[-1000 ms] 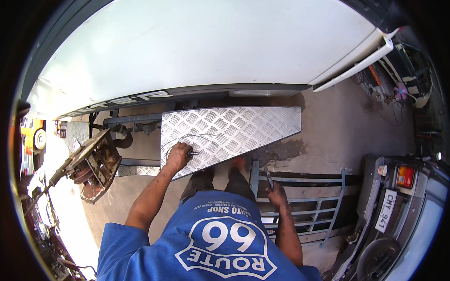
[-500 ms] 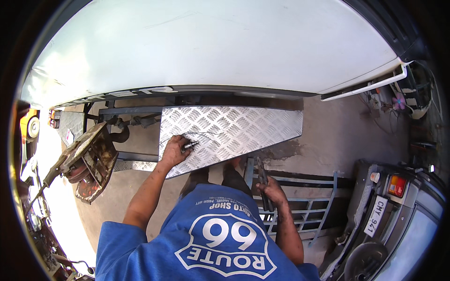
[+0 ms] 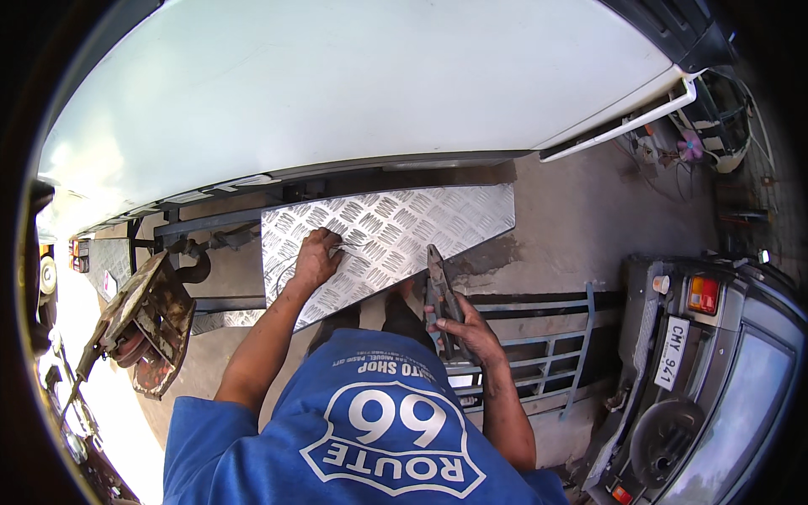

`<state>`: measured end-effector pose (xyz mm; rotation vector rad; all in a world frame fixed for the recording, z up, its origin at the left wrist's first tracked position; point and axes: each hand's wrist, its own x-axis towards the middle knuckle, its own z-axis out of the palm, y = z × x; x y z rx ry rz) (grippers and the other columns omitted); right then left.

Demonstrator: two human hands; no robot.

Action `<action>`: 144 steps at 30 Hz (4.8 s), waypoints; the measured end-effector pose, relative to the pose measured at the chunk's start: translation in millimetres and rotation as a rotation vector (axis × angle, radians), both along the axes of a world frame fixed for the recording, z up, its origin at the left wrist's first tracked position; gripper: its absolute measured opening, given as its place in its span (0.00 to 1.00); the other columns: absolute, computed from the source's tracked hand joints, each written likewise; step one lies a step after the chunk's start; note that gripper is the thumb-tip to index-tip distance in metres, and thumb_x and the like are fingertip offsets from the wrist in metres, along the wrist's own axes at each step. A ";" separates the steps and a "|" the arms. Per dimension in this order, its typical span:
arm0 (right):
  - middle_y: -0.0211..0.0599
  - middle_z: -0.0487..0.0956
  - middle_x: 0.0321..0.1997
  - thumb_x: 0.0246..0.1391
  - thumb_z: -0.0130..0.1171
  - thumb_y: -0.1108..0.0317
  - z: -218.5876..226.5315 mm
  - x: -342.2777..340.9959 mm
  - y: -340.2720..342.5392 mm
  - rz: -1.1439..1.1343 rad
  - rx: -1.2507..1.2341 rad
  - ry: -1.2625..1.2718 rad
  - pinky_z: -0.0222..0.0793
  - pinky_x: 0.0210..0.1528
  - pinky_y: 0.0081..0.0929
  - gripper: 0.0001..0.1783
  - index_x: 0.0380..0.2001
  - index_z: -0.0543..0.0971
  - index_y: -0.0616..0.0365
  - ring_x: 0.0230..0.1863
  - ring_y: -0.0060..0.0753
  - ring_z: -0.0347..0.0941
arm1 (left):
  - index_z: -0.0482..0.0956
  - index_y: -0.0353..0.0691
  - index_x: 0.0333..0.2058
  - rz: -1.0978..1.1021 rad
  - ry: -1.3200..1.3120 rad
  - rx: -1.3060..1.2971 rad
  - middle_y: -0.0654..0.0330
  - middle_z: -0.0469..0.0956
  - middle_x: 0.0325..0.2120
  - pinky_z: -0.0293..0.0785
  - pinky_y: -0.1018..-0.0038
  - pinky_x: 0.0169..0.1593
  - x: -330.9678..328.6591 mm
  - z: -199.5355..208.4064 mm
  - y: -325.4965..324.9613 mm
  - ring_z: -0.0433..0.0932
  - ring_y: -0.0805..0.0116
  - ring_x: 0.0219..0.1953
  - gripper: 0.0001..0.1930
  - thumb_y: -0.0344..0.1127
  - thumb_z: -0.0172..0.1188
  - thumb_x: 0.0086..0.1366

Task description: The person picks up a small metal part and pliers, walks to the back of a white truck, and uses the pliers to manipulate the part on the truck's metal step. The person repeatedly adjusts the part with the pliers and hands.

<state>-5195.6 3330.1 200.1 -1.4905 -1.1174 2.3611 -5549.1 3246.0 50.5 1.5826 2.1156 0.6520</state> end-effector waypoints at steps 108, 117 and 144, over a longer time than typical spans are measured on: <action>0.57 0.69 0.68 0.62 0.64 0.69 47.7 -252.6 -15.9 0.868 0.991 0.258 0.68 0.69 0.44 0.43 0.76 0.56 0.54 0.69 0.56 0.68 | 0.82 0.26 0.49 0.807 -0.989 0.453 0.53 0.86 0.36 0.82 0.76 0.41 -9.7 181.3 -89.9 0.85 0.71 0.36 0.12 0.24 0.63 0.69; 0.53 0.74 0.59 0.60 0.65 0.71 44.2 -250.1 -18.5 0.820 1.106 0.264 0.71 0.62 0.44 0.44 0.76 0.56 0.53 0.59 0.54 0.74 | 0.83 0.27 0.46 0.830 -0.910 0.404 0.57 0.85 0.33 0.78 0.78 0.36 -6.2 177.7 -85.5 0.81 0.76 0.30 0.11 0.27 0.63 0.69; 0.29 0.75 0.37 0.57 0.66 0.47 61.6 -218.0 -40.9 0.551 0.989 0.469 0.72 0.37 0.26 0.40 0.62 0.68 0.65 0.35 0.27 0.73 | 0.70 0.34 0.55 0.348 -0.326 0.525 0.48 0.74 0.45 0.78 0.57 0.40 22.8 232.6 -119.9 0.79 0.42 0.39 0.15 0.37 0.51 0.76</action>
